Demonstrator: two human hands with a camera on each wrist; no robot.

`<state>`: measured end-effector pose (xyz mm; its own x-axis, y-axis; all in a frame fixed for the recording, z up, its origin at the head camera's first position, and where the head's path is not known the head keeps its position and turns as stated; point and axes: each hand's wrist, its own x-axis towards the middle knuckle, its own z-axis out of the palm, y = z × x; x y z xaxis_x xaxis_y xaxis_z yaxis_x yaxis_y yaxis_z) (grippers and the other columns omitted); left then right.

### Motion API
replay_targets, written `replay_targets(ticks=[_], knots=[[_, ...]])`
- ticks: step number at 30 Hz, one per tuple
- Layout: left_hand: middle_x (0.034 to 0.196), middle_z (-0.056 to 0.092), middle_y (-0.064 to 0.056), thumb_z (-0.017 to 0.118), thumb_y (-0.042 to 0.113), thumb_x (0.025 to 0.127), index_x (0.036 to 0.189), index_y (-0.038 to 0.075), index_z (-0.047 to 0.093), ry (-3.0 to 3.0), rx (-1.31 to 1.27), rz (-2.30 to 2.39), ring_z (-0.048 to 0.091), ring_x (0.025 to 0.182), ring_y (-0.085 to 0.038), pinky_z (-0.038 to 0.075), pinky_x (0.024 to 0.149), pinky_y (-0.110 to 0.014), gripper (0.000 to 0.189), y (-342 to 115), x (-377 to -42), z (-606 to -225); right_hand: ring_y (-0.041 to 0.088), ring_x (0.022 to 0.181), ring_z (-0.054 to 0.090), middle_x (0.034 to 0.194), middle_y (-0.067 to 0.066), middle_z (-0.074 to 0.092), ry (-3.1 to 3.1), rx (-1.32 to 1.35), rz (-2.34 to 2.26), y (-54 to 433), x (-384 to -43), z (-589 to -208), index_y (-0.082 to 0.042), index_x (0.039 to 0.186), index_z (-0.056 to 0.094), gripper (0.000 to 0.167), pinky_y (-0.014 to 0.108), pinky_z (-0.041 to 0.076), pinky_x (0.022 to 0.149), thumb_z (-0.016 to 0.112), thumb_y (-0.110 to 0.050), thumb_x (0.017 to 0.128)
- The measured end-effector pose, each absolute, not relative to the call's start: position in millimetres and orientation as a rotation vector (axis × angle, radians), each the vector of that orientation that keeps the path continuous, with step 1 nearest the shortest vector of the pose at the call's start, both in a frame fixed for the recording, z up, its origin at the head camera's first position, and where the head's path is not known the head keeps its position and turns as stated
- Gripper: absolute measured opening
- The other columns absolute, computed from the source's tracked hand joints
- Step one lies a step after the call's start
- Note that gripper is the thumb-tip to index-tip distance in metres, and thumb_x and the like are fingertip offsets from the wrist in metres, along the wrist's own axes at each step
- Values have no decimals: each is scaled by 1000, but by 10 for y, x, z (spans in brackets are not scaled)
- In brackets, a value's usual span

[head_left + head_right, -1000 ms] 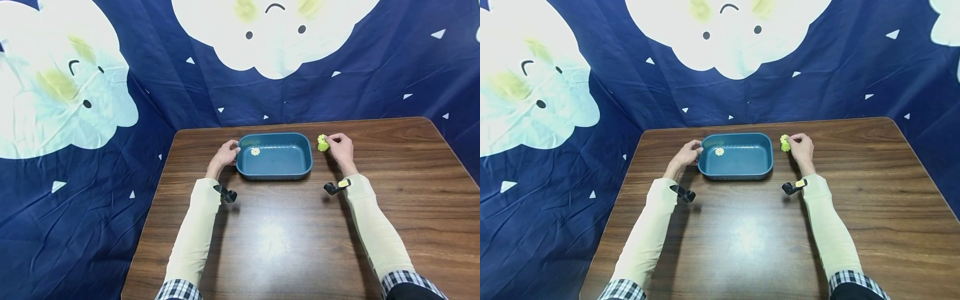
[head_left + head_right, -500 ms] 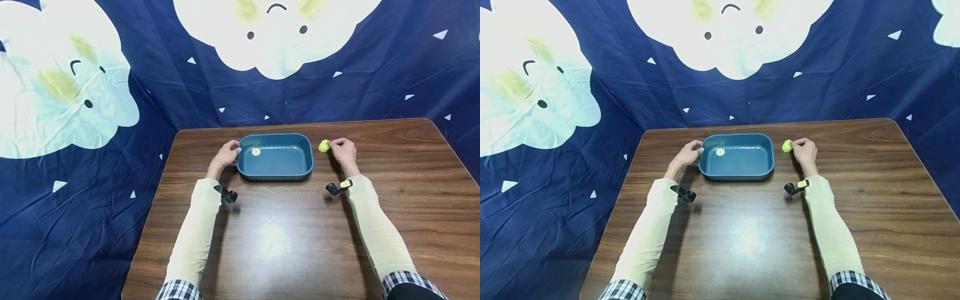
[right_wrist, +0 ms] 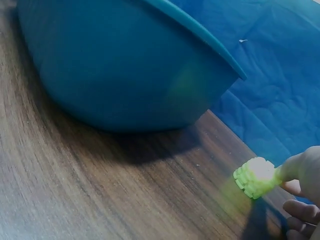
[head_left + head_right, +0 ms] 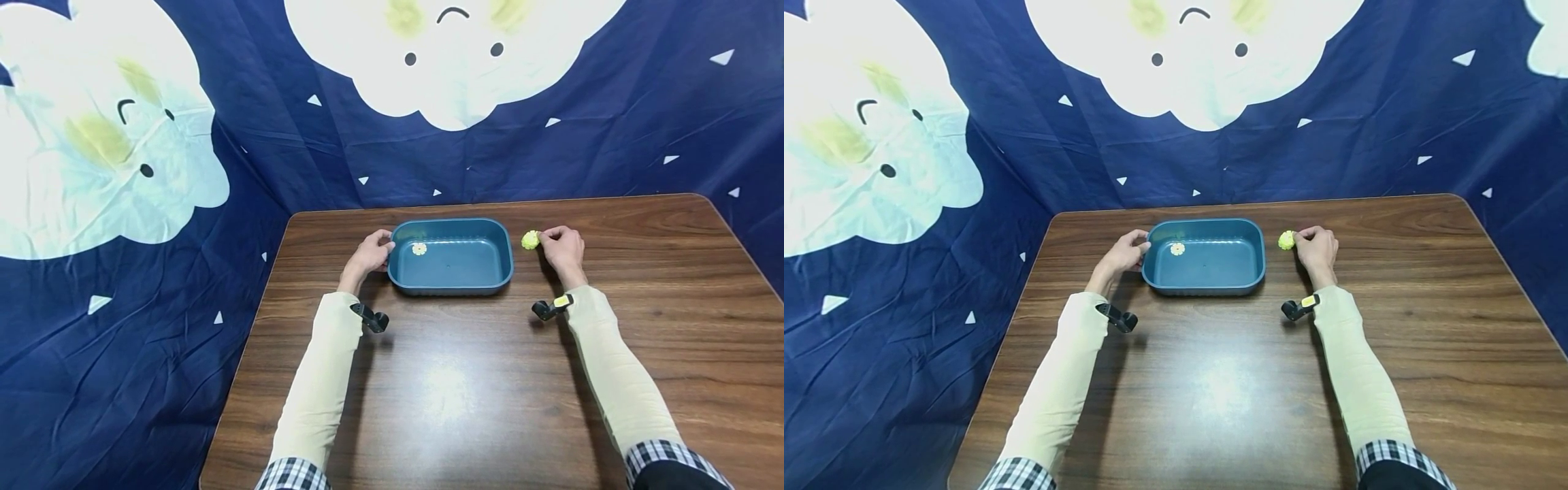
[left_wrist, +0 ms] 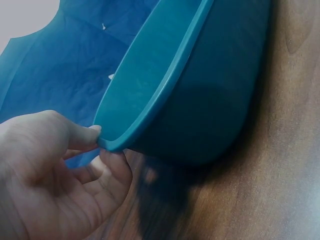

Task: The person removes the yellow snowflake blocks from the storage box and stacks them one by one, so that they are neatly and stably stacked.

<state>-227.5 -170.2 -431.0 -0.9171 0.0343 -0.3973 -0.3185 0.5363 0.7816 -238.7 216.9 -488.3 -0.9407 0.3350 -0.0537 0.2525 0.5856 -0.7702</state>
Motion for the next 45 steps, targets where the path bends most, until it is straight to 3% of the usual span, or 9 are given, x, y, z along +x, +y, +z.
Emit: replay_targets(ticks=[12, 26, 45], knots=[[104, 53, -12, 44, 23, 103, 135, 18, 46, 2417, -237, 1322, 53, 78, -20, 53, 66, -28, 33, -1700, -2278, -4311, 39, 117, 48, 112, 21, 63, -2708, -478, 1262, 2161, -2418, -4910, 0, 103, 67, 31, 44, 33, 105, 57, -28, 92], [105, 53, -14, 44, 24, 103, 135, 18, 46, 2415, -235, 1323, 53, 79, -21, 52, 66, -28, 33, -1708, -2279, -4319, 40, 118, 48, 114, 23, 60, -2643, -533, 1288, 2180, -2385, -4901, 1, 109, 64, 33, 45, 35, 103, 48, -23, 92], [99, 50, -11, 44, 22, 103, 135, 17, 46, 2424, -225, 1324, 52, 77, -20, 52, 65, -27, 33, -1698, -2290, -4318, 30, 100, 52, 100, 15, 57, -2478, -266, 1337, 1729, -2406, -4545, -1, 104, 65, 25, 39, 39, 89, 54, -18, 91]])
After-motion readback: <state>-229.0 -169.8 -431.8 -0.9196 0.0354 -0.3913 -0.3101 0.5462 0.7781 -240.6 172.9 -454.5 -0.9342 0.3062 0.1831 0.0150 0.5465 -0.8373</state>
